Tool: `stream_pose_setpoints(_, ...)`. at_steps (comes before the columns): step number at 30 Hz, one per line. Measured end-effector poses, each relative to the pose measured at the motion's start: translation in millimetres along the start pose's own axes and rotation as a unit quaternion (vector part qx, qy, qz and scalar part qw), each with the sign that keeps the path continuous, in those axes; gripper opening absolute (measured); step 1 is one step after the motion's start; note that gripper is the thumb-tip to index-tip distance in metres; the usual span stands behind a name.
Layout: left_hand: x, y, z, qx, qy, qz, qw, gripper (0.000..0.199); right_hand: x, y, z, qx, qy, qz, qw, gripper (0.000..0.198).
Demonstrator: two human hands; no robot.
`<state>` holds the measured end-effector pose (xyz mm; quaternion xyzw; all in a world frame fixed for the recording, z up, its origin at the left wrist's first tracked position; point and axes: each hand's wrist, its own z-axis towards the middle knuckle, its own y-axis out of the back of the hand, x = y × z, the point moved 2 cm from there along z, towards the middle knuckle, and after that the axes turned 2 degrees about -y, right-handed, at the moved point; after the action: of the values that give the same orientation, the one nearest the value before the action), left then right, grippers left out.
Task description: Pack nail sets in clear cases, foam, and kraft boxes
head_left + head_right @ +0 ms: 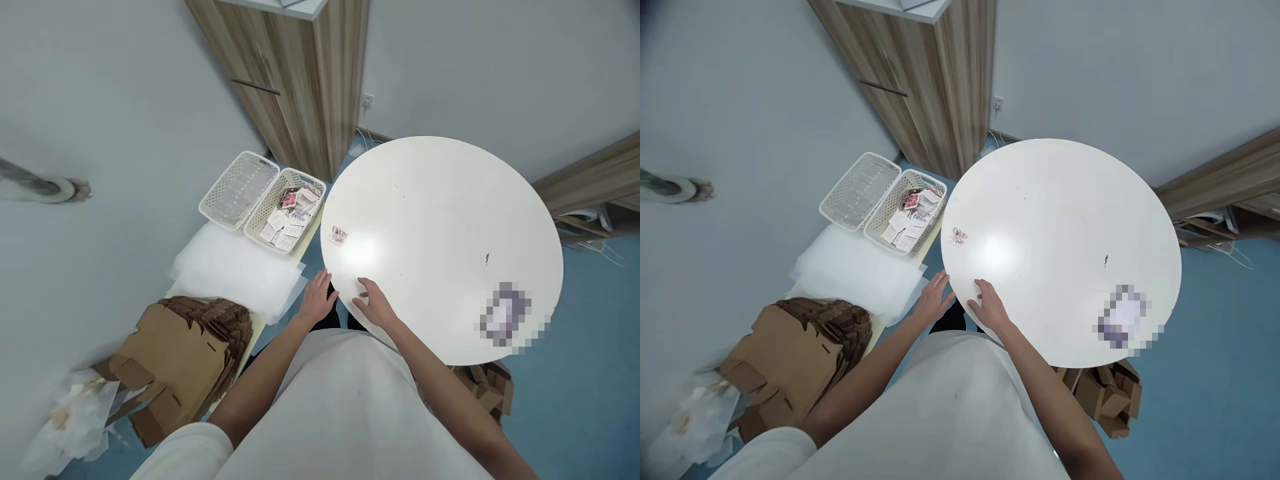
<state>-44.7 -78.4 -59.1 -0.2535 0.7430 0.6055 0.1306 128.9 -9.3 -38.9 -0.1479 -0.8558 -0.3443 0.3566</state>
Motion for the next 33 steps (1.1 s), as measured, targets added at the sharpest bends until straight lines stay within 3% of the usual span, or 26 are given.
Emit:
stream_pose_setpoints(5,-9,1,-34,-0.003,0.036,-0.030,0.999,0.051,-4,-1,-12,0.033,0.013,0.005,0.999,0.056)
stream_pose_setpoints(12,6,19,-72,-0.004,0.059,-0.073,0.996,0.047,9,-12,-11,0.069,0.060,-0.003,0.996,0.043)
stream_pose_setpoints(17,26,36,-98,-0.015,0.076,-0.116,0.990,0.045,36,-27,1,0.097,0.088,-0.030,0.991,0.040)
stream_pose_setpoints(22,51,53,-121,-0.050,0.090,-0.139,0.985,0.045,68,-62,7,0.168,0.119,-0.073,0.976,0.045)
stream_pose_setpoints(27,76,66,-135,-0.071,0.094,-0.147,0.982,0.043,99,-94,4,0.165,0.143,-0.116,0.969,0.045)
stream_pose_setpoints(33,97,84,-133,-0.054,0.083,-0.174,0.980,0.047,131,-107,7,0.155,0.166,-0.111,0.968,0.043)
